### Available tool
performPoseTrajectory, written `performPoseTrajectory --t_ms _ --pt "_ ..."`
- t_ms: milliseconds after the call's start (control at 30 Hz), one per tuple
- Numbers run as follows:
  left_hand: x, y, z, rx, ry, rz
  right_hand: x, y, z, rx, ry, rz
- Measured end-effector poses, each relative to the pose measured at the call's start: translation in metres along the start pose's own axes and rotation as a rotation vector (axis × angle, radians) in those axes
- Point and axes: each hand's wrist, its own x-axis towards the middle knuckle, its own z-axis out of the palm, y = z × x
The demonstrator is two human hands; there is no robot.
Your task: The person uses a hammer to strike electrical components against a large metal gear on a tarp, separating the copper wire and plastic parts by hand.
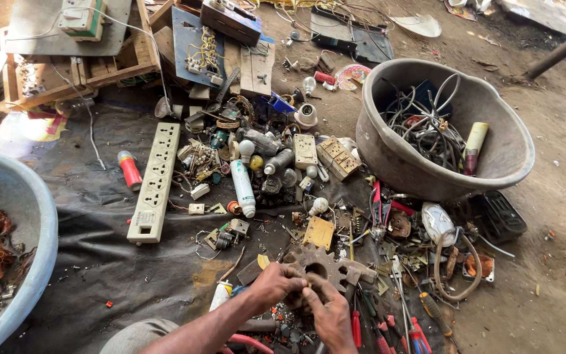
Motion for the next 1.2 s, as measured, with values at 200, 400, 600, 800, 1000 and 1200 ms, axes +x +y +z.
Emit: performPoseTrajectory --t_ms 200,400,600,800,1000,1200 --pt "-0.013 0.011 -0.004 0.021 0.287 0.018 0.010 0.020 -0.004 0.022 -0.019 0.023" --pt "-0.089 0.067 -0.056 -0.396 0.689 0.336 0.010 0.017 0.009 -0.126 -0.073 0.074" --pt "-0.097 0.024 -0.068 -0.394 0.895 0.307 0.015 -0.007 0.043 0.077 -0.160 0.088" --pt "-0.037 0.029 -0.070 -0.058 0.765 0.234 0.069 -0.043 0.003 0.147 0.306 0.286" --pt "-0.025 0.026 -0.073 0.250 0.817 0.204 0.211 0.030 -0.077 -0.073 0.422 0.080" --pt "-0.023 0.029 -0.075 0.257 0.804 0.131 0.272 0.082 -0.106 -0.504 0.582 -0.052"
